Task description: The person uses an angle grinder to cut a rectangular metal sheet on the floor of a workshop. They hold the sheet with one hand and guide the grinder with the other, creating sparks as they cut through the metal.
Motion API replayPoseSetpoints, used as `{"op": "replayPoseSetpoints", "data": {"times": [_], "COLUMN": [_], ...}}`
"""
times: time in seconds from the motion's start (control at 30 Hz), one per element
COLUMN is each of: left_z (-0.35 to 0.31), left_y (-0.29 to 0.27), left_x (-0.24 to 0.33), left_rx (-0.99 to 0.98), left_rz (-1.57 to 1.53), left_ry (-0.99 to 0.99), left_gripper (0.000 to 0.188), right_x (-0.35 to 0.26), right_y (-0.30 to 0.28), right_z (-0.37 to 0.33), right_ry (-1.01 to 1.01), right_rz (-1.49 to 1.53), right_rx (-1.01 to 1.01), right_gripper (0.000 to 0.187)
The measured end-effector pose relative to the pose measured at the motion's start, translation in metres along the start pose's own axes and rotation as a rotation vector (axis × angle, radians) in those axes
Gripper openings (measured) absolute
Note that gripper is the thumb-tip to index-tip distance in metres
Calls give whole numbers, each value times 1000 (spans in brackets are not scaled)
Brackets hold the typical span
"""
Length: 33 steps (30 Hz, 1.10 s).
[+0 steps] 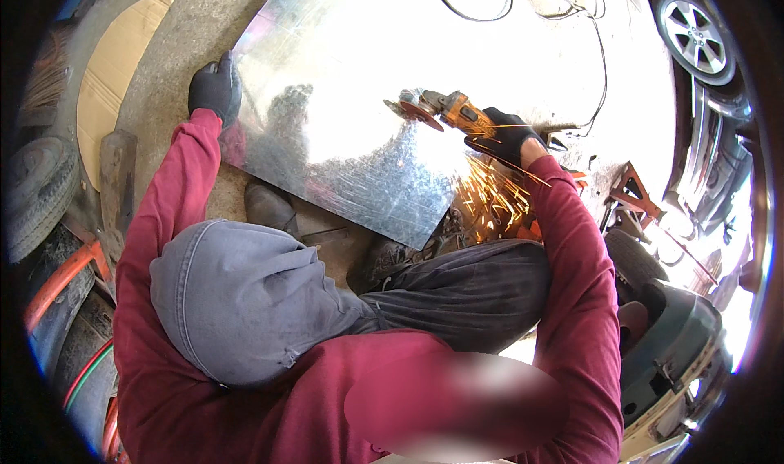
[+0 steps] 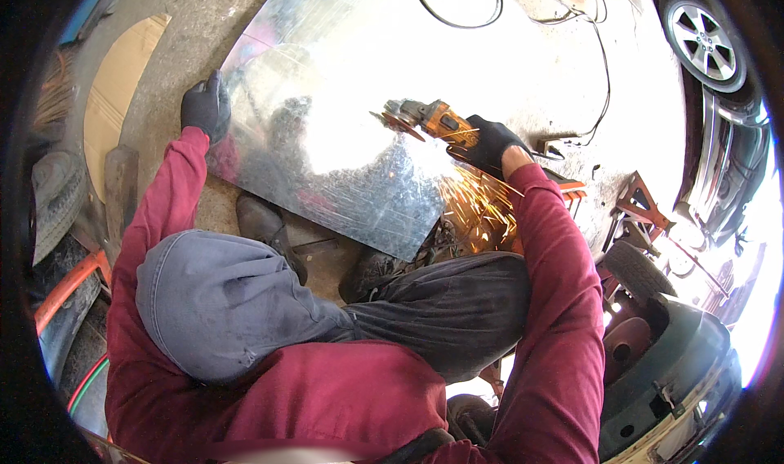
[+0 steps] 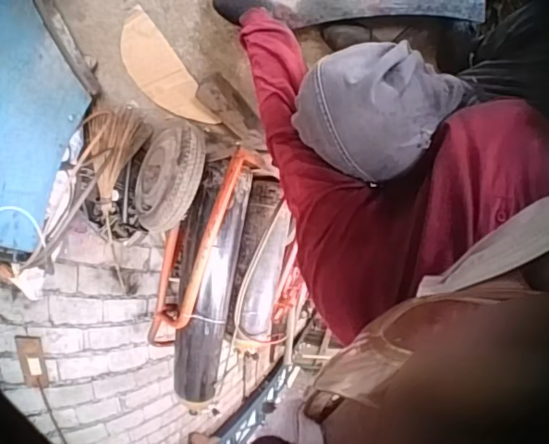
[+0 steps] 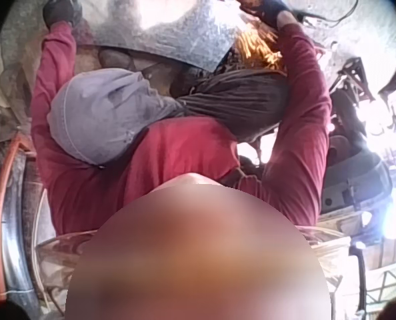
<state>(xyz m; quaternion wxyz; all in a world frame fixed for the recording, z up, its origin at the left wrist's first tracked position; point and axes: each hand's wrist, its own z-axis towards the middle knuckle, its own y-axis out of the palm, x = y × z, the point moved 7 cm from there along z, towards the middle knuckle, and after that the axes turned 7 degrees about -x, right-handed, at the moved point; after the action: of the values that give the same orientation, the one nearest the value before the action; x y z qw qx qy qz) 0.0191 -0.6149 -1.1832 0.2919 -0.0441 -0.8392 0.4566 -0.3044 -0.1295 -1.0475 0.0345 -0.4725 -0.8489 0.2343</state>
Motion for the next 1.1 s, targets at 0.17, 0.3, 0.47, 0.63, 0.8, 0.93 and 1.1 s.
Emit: {"op": "replayPoseSetpoints", "data": {"times": [0.17, 0.3, 0.47, 0.63, 0.8, 0.93, 1.1], "left_z": [-2, 6, 7, 10, 2, 2, 4], "left_y": [-8, -1, -2, 2, -5, -6, -3], "left_x": [7, -2, -7, -6, 0, -1, -8], "left_rx": [-12, -22, -33, -12, 9, 20, -23], "left_rz": [-51, -72, -72, -42, -86, -102, -83], "left_ry": [-23, -15, -18, 16, 0, -4, -24], "left_gripper": [65, 64, 64, 64, 65, 66, 65], "right_x": [3, 12, 1, 16, -3, 11, 2], "right_y": [1, 8, 7, 16, 7, 15, 14], "right_z": [6, 14, 6, 20, 23, 31, 26], "right_ry": [55, 70, 43, -82, -7, -85, -6], "right_rz": [-64, -90, -81, 25, -39, 84, -51], "right_rx": [-4, -35, -23, 18, -7, 21, -25], "right_gripper": [72, 72, 68, 66, 67, 69, 70]}}
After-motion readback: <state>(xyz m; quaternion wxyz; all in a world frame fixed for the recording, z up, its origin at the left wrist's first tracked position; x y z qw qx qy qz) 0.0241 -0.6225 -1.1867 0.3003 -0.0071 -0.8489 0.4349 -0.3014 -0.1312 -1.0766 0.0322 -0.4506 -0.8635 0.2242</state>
